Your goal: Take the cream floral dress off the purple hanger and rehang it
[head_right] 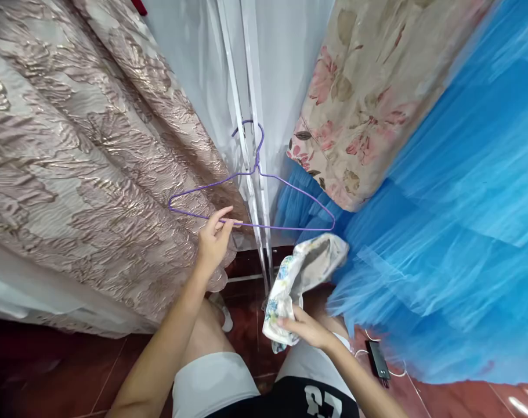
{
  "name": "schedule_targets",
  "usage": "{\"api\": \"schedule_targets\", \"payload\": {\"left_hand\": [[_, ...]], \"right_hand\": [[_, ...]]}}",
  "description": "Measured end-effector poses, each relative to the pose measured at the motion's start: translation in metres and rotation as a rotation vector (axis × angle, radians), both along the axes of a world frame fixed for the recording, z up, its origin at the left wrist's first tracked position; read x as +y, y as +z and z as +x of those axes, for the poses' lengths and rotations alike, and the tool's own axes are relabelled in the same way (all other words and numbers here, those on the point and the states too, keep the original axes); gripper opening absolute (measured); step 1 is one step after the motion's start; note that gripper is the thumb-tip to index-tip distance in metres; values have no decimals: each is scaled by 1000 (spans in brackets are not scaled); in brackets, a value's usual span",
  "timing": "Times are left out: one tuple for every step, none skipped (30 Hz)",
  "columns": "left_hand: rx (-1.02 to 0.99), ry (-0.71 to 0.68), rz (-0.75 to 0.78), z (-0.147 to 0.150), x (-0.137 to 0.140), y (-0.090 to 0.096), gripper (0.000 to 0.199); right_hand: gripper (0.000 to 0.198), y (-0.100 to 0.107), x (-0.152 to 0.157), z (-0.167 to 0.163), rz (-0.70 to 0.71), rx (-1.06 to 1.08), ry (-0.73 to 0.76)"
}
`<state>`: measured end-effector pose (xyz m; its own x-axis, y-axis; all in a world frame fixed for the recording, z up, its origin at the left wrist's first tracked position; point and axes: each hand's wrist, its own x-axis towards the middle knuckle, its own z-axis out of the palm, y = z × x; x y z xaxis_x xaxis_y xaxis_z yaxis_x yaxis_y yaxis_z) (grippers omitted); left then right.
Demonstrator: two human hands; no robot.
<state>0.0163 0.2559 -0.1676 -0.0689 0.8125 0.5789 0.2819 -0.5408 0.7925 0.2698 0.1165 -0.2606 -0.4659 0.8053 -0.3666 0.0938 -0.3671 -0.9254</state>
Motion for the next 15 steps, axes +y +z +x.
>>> {"api": "schedule_targets", "payload": {"left_hand": [[-25,-16,23,6,-8,-4,45],[-37,-56,37,13,-18,-9,49],[-21,-137,30,21,-30,-14,50],[21,-266,0,28,-43,-19,49],[83,-431,-56,35,-57,-25,47],[145,-605,-139,40,-70,-32,47],[188,-753,-235,42,-83,-39,49],[204,-855,-332,43,-94,-47,49],[201,-903,-414,41,-104,-55,48],[195,-899,-474,37,-112,-64,45],[202,-853,-513,30,-118,-74,40],[229,-782,-529,21,-122,-82,35],[275,-695,-536,11,-124,-90,31],[337,-606,-538,-1,-125,-97,26],[399,-514,-534,-15,-125,-101,22]], "right_hand": [[42,10,-1,0,69,-46,79],[40,20,0,0,132,-80,153],[39,32,3,-1,188,-100,216],[38,44,7,-2,241,-111,267],[38,56,12,-2,289,-114,312],[38,68,17,-1,330,-111,352],[37,79,22,0,363,-105,382],[35,90,26,3,388,-100,395],[32,98,30,7,411,-99,389],[27,106,33,12,434,-101,363],[23,111,35,17,461,-106,319],[19,115,37,23,489,-113,267],[17,118,39,28,516,-122,218],[16,120,41,33,539,-133,177],[16,122,43,37,560,-150,134]]}}
